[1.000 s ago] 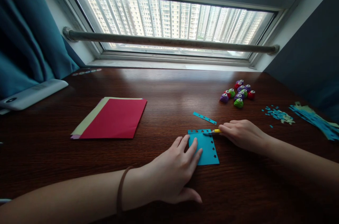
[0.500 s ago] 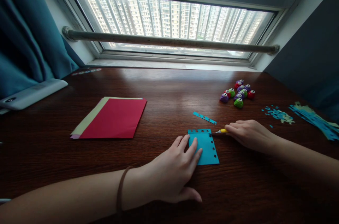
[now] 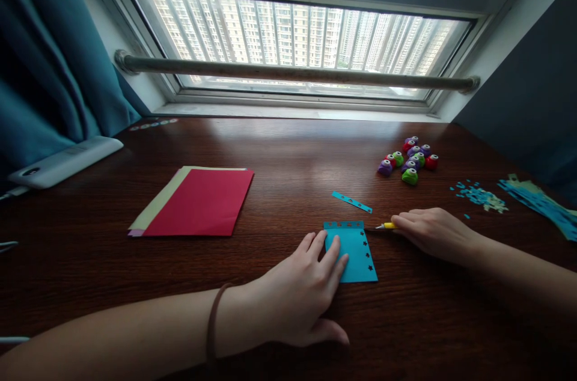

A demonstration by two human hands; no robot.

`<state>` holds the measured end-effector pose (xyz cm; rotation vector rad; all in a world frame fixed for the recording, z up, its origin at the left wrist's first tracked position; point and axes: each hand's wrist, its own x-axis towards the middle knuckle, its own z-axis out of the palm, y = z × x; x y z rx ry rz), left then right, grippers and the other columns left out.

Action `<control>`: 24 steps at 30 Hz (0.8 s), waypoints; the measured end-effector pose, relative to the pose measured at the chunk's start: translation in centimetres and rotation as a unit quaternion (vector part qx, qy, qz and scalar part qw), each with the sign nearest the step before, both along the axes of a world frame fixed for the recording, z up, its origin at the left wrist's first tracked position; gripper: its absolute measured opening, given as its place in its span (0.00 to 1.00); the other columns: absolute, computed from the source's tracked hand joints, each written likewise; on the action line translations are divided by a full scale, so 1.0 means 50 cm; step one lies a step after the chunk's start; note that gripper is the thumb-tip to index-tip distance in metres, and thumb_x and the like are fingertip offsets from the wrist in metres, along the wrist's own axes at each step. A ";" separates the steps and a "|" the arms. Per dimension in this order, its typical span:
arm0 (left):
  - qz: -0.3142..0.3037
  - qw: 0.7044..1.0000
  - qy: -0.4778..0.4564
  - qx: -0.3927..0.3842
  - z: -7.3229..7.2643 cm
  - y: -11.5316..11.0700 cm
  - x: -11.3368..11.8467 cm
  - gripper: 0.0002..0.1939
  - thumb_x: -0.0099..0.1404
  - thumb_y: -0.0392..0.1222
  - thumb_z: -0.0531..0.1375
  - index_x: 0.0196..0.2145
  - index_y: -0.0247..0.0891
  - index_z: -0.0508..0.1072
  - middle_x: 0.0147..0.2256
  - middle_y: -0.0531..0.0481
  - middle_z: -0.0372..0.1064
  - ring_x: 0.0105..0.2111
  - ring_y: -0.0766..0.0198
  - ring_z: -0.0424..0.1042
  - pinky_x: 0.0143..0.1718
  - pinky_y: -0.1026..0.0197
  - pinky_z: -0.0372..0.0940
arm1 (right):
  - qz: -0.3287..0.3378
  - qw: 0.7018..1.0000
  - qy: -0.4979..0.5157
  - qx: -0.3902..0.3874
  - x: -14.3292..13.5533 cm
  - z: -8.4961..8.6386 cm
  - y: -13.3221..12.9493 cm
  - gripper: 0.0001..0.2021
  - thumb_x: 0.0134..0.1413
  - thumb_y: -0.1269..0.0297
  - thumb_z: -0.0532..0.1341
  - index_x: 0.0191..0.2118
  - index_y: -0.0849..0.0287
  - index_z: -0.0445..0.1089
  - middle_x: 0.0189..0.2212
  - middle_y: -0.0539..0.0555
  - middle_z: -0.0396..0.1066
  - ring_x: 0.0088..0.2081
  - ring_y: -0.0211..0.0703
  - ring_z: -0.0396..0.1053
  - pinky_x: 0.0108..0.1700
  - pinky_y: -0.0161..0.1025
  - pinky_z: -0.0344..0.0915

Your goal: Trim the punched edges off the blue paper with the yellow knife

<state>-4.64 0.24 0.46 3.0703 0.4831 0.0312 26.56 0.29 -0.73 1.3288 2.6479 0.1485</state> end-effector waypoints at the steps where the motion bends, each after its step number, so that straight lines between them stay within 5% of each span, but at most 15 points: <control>1: -0.001 1.000 0.002 0.000 0.001 0.000 0.000 0.43 0.60 0.68 0.40 0.56 0.25 0.56 0.55 0.28 0.53 0.55 0.35 0.52 0.53 0.40 0.51 | -0.002 1.000 0.002 0.000 0.001 -0.001 0.000 0.08 0.62 0.69 0.49 0.34 0.59 0.63 0.27 0.51 0.66 0.28 0.41 0.65 0.30 0.36 0.54; 9: -0.006 1.000 0.009 0.004 0.002 0.000 -0.001 0.43 0.61 0.67 0.40 0.56 0.24 0.56 0.54 0.27 0.54 0.55 0.35 0.52 0.53 0.40 0.50 | -0.004 1.000 0.015 -0.005 0.006 -0.006 -0.005 0.08 0.61 0.71 0.48 0.35 0.60 0.64 0.28 0.51 0.67 0.29 0.41 0.65 0.30 0.35 0.55; 16: -0.004 0.999 0.003 0.031 -0.016 -0.007 -0.003 0.45 0.60 0.68 0.37 0.57 0.23 0.54 0.56 0.26 0.51 0.56 0.33 0.50 0.54 0.40 0.49 | -0.073 0.991 0.097 -0.052 -0.002 0.006 -0.001 0.11 0.63 0.64 0.45 0.34 0.59 0.61 0.29 0.53 0.67 0.30 0.43 0.66 0.31 0.36 0.55; 21: -0.003 0.999 -0.006 0.040 -0.027 -0.008 -0.004 0.46 0.59 0.69 0.38 0.57 0.23 0.54 0.57 0.25 0.50 0.57 0.34 0.48 0.55 0.40 0.48 | -0.154 0.946 0.274 -0.085 -0.085 0.035 0.026 0.16 0.64 0.57 0.43 0.34 0.60 0.60 0.25 0.51 0.65 0.26 0.40 0.63 0.31 0.34 0.55; 24: 0.004 0.999 -0.009 0.040 -0.030 -0.009 -0.004 0.47 0.59 0.70 0.37 0.58 0.23 0.53 0.57 0.25 0.50 0.58 0.34 0.47 0.56 0.41 0.48 | -0.147 0.937 0.298 -0.108 -0.157 0.037 0.052 0.13 0.58 0.54 0.54 0.35 0.60 0.63 0.29 0.52 0.68 0.30 0.41 0.65 0.32 0.33 0.56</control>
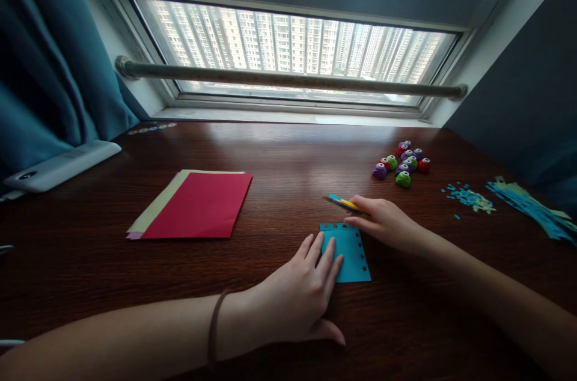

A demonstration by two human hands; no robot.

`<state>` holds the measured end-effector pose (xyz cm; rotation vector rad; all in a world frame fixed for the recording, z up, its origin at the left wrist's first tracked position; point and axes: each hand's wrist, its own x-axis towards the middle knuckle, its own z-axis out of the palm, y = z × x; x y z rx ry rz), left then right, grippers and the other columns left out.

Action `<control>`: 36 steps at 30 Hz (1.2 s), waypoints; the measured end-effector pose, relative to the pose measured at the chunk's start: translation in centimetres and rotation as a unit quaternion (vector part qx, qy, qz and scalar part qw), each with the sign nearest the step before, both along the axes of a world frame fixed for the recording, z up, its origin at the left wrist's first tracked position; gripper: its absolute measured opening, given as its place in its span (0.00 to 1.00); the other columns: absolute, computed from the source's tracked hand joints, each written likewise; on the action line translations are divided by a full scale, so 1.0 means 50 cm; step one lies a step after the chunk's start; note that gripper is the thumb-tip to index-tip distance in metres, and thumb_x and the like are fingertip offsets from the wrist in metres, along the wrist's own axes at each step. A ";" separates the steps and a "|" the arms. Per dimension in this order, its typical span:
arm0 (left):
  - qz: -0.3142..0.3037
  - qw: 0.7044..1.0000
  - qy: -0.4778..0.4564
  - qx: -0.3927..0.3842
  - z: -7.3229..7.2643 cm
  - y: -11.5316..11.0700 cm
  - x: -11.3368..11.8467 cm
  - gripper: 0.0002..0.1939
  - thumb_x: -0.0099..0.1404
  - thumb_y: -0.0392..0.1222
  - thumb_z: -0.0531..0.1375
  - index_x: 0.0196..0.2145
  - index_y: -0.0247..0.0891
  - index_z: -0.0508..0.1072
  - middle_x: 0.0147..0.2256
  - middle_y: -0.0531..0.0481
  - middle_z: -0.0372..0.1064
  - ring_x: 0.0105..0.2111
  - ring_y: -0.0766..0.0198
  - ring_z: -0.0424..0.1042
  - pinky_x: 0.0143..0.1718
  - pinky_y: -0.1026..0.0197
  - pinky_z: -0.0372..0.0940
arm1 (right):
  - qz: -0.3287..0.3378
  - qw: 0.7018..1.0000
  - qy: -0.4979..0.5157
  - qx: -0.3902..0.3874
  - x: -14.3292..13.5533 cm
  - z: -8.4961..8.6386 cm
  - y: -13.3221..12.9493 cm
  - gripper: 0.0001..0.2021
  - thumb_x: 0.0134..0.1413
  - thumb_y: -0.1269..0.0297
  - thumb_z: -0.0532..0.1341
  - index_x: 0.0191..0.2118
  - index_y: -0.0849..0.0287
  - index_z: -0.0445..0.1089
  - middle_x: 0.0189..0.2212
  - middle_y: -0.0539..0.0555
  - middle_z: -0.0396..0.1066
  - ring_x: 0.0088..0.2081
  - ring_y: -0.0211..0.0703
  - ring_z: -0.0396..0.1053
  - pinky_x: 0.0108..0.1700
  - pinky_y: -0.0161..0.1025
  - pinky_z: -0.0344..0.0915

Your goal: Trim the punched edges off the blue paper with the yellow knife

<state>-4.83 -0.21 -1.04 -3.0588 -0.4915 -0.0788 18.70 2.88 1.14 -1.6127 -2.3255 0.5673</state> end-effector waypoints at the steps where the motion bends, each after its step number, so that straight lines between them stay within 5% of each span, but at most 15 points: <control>1: 0.001 1.000 0.001 0.000 0.000 -0.001 0.000 0.47 0.59 0.70 0.37 0.58 0.23 0.53 0.56 0.25 0.50 0.58 0.34 0.47 0.56 0.42 0.48 | 0.012 1.000 0.002 -0.001 -0.019 -0.003 0.008 0.12 0.55 0.55 0.58 0.35 0.60 0.65 0.31 0.53 0.68 0.32 0.42 0.66 0.33 0.33 0.56; 4: -0.001 1.000 0.006 0.004 0.000 -0.002 0.000 0.46 0.59 0.69 0.37 0.58 0.23 0.52 0.56 0.25 0.51 0.58 0.35 0.47 0.55 0.42 0.49 | 0.037 0.999 0.012 -0.022 -0.049 -0.016 0.026 0.10 0.49 0.60 0.63 0.36 0.60 0.69 0.33 0.53 0.70 0.34 0.43 0.66 0.34 0.33 0.56; 13: -0.012 1.000 0.004 0.013 0.003 0.003 0.000 0.46 0.60 0.68 0.37 0.57 0.22 0.54 0.55 0.24 0.52 0.57 0.34 0.47 0.56 0.42 0.48 | 0.047 0.991 0.118 -0.046 -0.039 -0.045 0.030 0.08 0.53 0.62 0.60 0.29 0.61 0.72 0.28 0.51 0.66 0.32 0.40 0.64 0.34 0.32 0.55; 18: -0.014 1.000 0.007 0.012 0.005 0.005 0.002 0.46 0.60 0.68 0.36 0.57 0.22 0.53 0.56 0.24 0.51 0.57 0.34 0.48 0.56 0.42 0.49 | -0.026 0.982 0.167 -0.087 -0.032 -0.054 0.041 0.12 0.49 0.58 0.62 0.27 0.64 0.69 0.24 0.50 0.66 0.28 0.38 0.62 0.30 0.32 0.55; 27: -0.013 1.000 0.014 0.008 0.010 0.003 0.002 0.45 0.60 0.68 0.36 0.57 0.23 0.54 0.56 0.24 0.50 0.57 0.34 0.48 0.54 0.40 0.50 | -0.128 0.916 0.315 -0.214 -0.020 -0.050 0.052 0.18 0.43 0.52 0.64 0.30 0.65 0.66 0.17 0.46 0.57 0.18 0.30 0.52 0.18 0.29 0.48; 36: -0.015 1.000 0.018 0.013 0.015 0.003 0.003 0.45 0.60 0.68 0.37 0.56 0.22 0.55 0.55 0.26 0.53 0.57 0.36 0.51 0.55 0.41 0.50 | -0.167 0.859 0.422 -0.239 -0.014 -0.053 0.053 0.18 0.42 0.51 0.65 0.29 0.61 0.62 0.16 0.45 0.54 0.16 0.30 0.50 0.15 0.28 0.48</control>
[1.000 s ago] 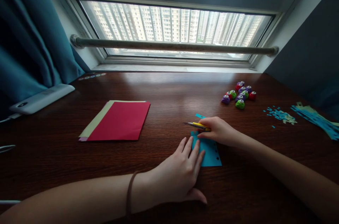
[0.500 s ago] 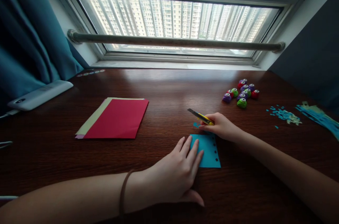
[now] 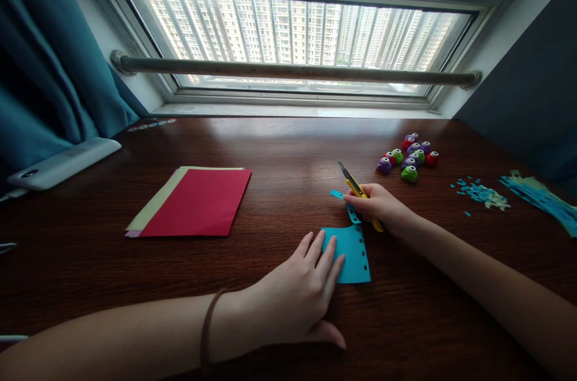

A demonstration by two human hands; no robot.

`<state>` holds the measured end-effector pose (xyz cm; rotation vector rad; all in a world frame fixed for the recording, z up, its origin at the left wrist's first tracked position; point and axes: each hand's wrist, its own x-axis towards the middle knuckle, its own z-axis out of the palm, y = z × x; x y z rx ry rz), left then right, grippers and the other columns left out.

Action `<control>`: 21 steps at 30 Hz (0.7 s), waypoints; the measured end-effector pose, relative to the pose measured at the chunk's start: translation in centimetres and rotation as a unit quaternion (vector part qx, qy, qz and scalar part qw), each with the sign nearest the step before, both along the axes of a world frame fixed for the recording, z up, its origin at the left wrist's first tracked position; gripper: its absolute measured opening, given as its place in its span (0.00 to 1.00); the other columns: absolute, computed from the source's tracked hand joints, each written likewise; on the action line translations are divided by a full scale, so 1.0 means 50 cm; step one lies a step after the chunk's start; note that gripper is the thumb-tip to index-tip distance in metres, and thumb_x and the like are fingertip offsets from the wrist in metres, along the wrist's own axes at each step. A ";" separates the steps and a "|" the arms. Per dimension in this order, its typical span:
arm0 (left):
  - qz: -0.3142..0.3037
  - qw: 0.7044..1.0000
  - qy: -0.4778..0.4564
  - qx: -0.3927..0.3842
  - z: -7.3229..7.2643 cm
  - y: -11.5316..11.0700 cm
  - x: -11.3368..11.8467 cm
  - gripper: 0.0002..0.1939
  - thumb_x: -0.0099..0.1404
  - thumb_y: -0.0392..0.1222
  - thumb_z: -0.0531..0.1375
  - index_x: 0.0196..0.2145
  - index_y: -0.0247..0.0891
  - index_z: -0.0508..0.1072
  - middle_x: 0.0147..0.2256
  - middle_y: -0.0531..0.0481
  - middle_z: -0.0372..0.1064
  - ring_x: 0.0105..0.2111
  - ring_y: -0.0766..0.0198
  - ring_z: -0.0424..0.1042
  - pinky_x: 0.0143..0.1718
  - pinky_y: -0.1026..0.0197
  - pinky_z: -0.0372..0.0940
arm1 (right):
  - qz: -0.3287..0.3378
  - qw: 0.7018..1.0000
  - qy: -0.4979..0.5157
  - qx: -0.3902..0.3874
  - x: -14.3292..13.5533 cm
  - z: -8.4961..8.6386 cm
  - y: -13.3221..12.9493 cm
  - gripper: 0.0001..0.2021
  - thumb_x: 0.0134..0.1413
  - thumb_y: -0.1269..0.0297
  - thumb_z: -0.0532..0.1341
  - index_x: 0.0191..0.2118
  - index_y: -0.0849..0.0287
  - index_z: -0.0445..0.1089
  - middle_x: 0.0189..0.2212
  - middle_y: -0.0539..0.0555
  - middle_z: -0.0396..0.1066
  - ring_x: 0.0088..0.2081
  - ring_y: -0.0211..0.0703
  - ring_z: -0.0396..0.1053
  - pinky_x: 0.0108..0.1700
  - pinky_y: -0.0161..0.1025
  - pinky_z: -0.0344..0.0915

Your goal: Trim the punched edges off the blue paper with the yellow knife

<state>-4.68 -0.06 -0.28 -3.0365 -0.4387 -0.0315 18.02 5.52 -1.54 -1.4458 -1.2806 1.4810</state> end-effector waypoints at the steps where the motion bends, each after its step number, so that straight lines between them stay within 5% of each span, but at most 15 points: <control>1: 0.001 1.000 0.000 0.002 0.000 0.000 0.000 0.45 0.60 0.68 0.37 0.56 0.22 0.55 0.55 0.25 0.53 0.57 0.36 0.51 0.55 0.41 0.50 | -0.006 1.000 0.012 -0.002 0.001 0.000 0.000 0.18 0.42 0.51 0.65 0.28 0.61 0.62 0.16 0.45 0.53 0.16 0.30 0.49 0.15 0.28 0.47; 12: 0.004 1.000 -0.003 0.000 -0.002 -0.002 -0.002 0.45 0.60 0.68 0.37 0.56 0.22 0.55 0.55 0.26 0.53 0.56 0.35 0.51 0.55 0.41 0.49 | -0.040 0.991 0.130 -0.019 0.013 0.010 0.006 0.20 0.38 0.56 0.69 0.30 0.62 0.59 0.17 0.43 0.52 0.17 0.26 0.48 0.15 0.25 0.45; 21: 0.005 0.999 -0.034 -0.037 -0.007 0.000 0.001 0.45 0.58 0.69 0.43 0.54 0.21 0.58 0.51 0.30 0.59 0.54 0.40 0.55 0.55 0.47 0.50 | -0.071 0.983 -0.123 0.119 0.061 0.056 0.016 0.19 0.39 0.53 0.67 0.32 0.64 0.68 0.19 0.47 0.60 0.17 0.30 0.54 0.17 0.30 0.51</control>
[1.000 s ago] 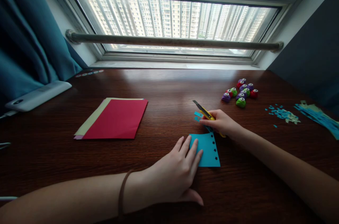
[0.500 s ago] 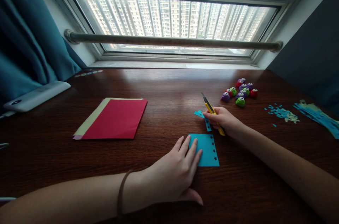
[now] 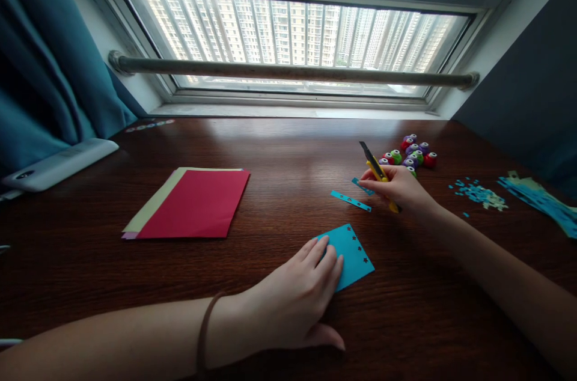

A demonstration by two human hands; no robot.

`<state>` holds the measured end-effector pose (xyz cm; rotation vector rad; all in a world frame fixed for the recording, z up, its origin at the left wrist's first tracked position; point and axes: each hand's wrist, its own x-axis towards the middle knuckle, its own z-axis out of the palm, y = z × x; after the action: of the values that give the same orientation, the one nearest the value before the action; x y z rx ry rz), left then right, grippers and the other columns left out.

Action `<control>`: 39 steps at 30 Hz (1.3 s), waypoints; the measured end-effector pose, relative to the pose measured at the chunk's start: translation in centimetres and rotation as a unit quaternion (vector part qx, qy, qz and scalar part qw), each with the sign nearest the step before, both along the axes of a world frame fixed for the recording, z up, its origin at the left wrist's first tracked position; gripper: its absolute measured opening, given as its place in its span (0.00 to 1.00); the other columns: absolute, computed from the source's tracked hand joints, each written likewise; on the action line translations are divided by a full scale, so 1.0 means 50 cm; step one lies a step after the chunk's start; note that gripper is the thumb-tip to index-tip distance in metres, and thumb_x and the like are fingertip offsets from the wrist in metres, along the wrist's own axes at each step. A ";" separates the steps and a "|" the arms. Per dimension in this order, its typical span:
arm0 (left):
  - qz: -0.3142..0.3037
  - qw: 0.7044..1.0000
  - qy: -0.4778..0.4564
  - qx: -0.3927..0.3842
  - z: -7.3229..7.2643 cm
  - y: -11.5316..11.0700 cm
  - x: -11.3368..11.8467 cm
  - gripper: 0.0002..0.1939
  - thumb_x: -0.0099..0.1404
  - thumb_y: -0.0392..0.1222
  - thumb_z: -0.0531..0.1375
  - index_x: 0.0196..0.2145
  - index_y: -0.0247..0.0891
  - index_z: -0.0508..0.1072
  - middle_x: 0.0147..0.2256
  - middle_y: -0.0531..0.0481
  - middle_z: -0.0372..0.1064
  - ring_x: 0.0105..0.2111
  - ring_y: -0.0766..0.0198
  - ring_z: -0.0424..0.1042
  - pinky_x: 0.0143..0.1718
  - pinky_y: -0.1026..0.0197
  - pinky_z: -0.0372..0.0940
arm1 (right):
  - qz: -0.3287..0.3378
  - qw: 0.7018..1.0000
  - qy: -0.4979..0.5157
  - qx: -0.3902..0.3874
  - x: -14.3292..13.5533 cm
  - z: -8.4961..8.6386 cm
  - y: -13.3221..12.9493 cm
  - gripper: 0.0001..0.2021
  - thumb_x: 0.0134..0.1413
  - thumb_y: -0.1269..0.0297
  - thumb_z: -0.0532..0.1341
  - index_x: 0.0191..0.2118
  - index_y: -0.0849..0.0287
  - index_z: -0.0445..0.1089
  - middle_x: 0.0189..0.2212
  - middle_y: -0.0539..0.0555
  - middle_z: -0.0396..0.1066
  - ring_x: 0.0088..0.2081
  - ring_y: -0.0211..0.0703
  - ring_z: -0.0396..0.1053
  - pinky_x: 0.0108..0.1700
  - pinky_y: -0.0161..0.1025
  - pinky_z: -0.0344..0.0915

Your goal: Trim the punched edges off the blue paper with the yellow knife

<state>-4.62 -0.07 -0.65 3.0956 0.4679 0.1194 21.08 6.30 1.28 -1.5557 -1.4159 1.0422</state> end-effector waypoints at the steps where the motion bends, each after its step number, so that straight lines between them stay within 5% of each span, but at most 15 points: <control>1: 0.004 1.000 0.003 0.002 0.000 -0.001 0.000 0.45 0.58 0.69 0.42 0.54 0.22 0.58 0.51 0.30 0.58 0.53 0.40 0.56 0.54 0.47 0.52 | -0.004 1.000 -0.009 0.011 0.000 0.000 0.000 0.20 0.39 0.53 0.67 0.34 0.64 0.68 0.21 0.49 0.62 0.18 0.31 0.55 0.18 0.30 0.53; 5: 0.012 1.000 0.008 0.012 -0.001 -0.004 -0.001 0.45 0.59 0.69 0.40 0.57 0.25 0.53 0.54 0.29 0.54 0.51 0.41 0.57 0.49 0.48 0.55 | 0.005 0.995 -0.052 0.084 -0.009 -0.002 -0.003 0.20 0.43 0.53 0.65 0.38 0.64 0.68 0.30 0.54 0.67 0.28 0.39 0.64 0.26 0.34 0.60; 9: 0.022 0.999 0.007 0.044 -0.004 -0.009 -0.002 0.47 0.59 0.69 0.38 0.55 0.19 0.55 0.53 0.26 0.56 0.49 0.43 0.59 0.48 0.51 0.55 | 0.113 0.980 -0.117 0.118 -0.027 0.011 -0.020 0.15 0.55 0.54 0.56 0.38 0.63 0.67 0.28 0.53 0.66 0.30 0.40 0.63 0.30 0.34 0.59; 15: 0.046 0.994 0.006 0.098 -0.006 -0.022 -0.005 0.46 0.59 0.69 0.39 0.53 0.19 0.59 0.51 0.27 0.60 0.51 0.37 0.58 0.52 0.46 0.49 | 0.261 0.850 -0.439 0.126 -0.061 0.022 -0.064 0.10 0.61 0.65 0.50 0.32 0.61 0.64 0.28 0.54 0.69 0.28 0.40 0.65 0.29 0.35 0.53; 19: 0.048 0.991 0.014 0.121 -0.008 -0.027 -0.004 0.45 0.61 0.67 0.39 0.52 0.18 0.60 0.52 0.24 0.57 0.53 0.37 0.57 0.53 0.46 0.49 | 0.316 0.788 -0.519 0.094 -0.076 0.005 -0.079 0.09 0.61 0.65 0.50 0.31 0.60 0.62 0.29 0.54 0.70 0.27 0.43 0.68 0.27 0.37 0.51; 39: 0.030 0.992 0.033 0.114 -0.001 -0.026 -0.004 0.44 0.62 0.65 0.37 0.52 0.16 0.59 0.51 0.24 0.58 0.52 0.35 0.57 0.52 0.44 0.52 | 0.313 0.756 -0.563 0.115 -0.095 -0.013 -0.084 0.07 0.59 0.70 0.51 0.31 0.58 0.62 0.28 0.52 0.71 0.27 0.47 0.69 0.24 0.38 0.51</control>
<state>-4.80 -1.38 -0.68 3.3185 0.5896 0.0767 16.33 2.12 0.61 -1.5686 -2.9019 0.0756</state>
